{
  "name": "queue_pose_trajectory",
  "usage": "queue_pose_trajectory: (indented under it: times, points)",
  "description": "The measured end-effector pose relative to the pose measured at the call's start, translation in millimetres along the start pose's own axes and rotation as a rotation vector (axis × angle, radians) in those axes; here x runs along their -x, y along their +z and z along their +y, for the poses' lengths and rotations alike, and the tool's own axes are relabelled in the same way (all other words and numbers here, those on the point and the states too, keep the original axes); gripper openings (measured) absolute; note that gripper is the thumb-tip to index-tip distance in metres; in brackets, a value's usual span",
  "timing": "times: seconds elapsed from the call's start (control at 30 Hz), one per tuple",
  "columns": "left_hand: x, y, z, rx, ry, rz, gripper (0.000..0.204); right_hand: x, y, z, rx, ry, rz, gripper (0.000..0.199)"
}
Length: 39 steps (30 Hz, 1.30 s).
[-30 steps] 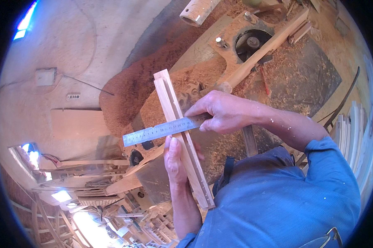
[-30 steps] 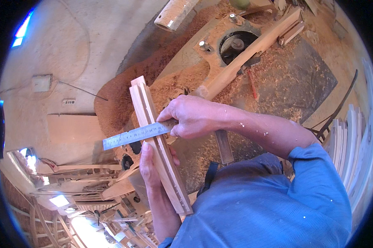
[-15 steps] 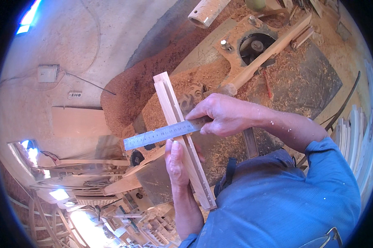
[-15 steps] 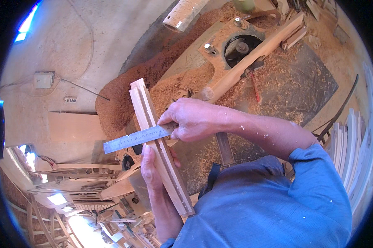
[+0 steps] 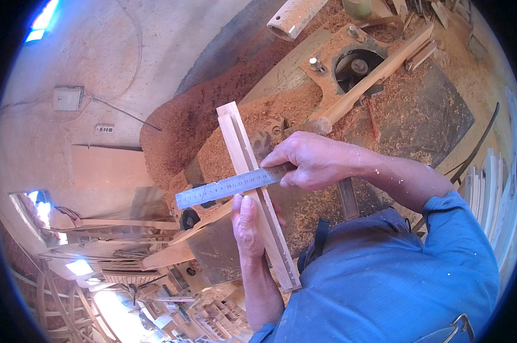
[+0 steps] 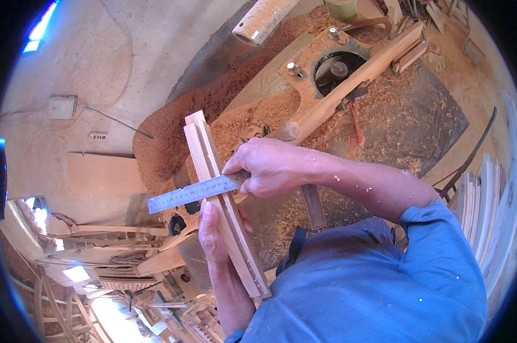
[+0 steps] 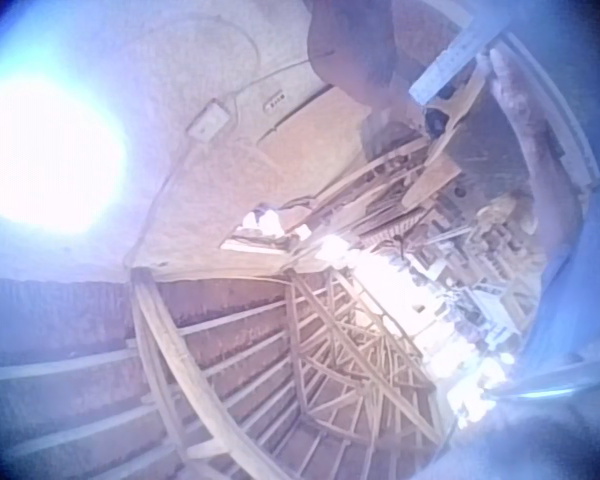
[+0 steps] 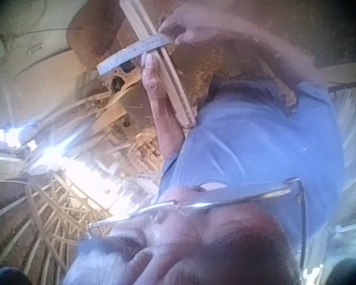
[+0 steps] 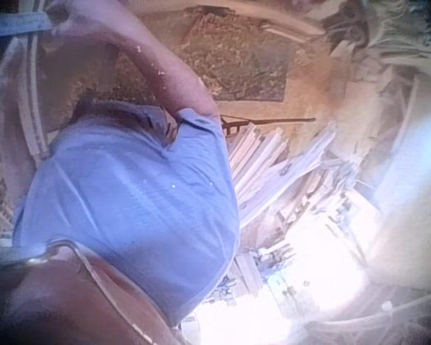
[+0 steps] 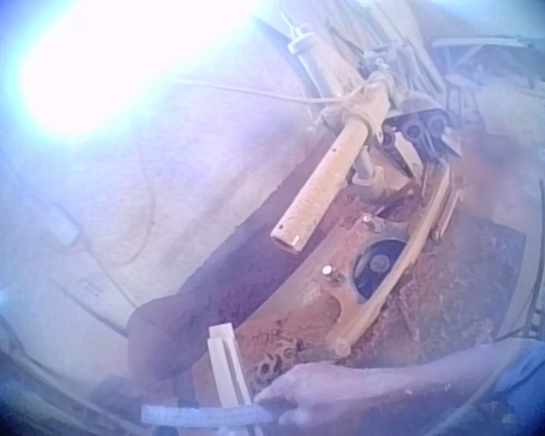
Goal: The person feeds wooden slats through a wood shaping machine, uses a metal ruler to measure features on one of the pieces, and stacks the finished slats in a pile on the floor.
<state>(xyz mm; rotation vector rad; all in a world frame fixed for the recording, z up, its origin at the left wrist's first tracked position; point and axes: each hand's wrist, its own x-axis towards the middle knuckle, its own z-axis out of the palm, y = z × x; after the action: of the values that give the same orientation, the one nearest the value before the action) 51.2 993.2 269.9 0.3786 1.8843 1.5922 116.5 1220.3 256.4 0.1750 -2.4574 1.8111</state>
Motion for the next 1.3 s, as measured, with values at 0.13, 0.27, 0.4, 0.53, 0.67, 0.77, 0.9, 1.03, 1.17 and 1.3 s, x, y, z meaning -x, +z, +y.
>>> queue_pose_trajectory:
  times: [0.13,0.27,0.4,0.53,0.67,0.77,0.9,1.03,1.17,1.3]
  points:
    - [1,0,2,0.035,-0.011,-0.022,0.045,1,1,2,-0.001,-0.019,0.003,0.046]
    - [2,0,-1,0.025,-0.017,-0.009,0.045,1,0,3,-0.01,-0.015,-0.001,0.046]
    - [2,-1,-2,0.023,-0.022,-0.014,0.045,1,0,2,-0.004,-0.005,-0.023,0.046]
    - [2,-2,-4,0.033,-0.034,-0.01,0.045,0,0,4,-0.002,-0.011,-0.025,0.046]
    - [1,-2,-5,0.039,-0.038,-0.018,0.046,0,1,6,0.009,-0.017,-0.011,0.046]
    - [2,-3,-5,0.05,-0.056,-0.009,0.046,0,1,8,-0.003,-0.028,-0.009,0.045]
    - [1,-4,-7,0.063,-0.071,-0.002,0.046,-1,2,9,-0.01,-0.011,-0.025,0.045]
    - [0,-6,-10,0.056,-0.076,-0.007,0.047,-3,3,11,-0.027,0.001,-0.048,0.045]
    - [-1,-7,-11,0.041,-0.067,-0.024,0.046,-4,5,16,-0.042,-0.009,-0.041,0.045]
    - [-1,-6,-11,0.031,-0.064,-0.024,0.045,-5,6,17,-0.046,0.001,-0.054,0.044]
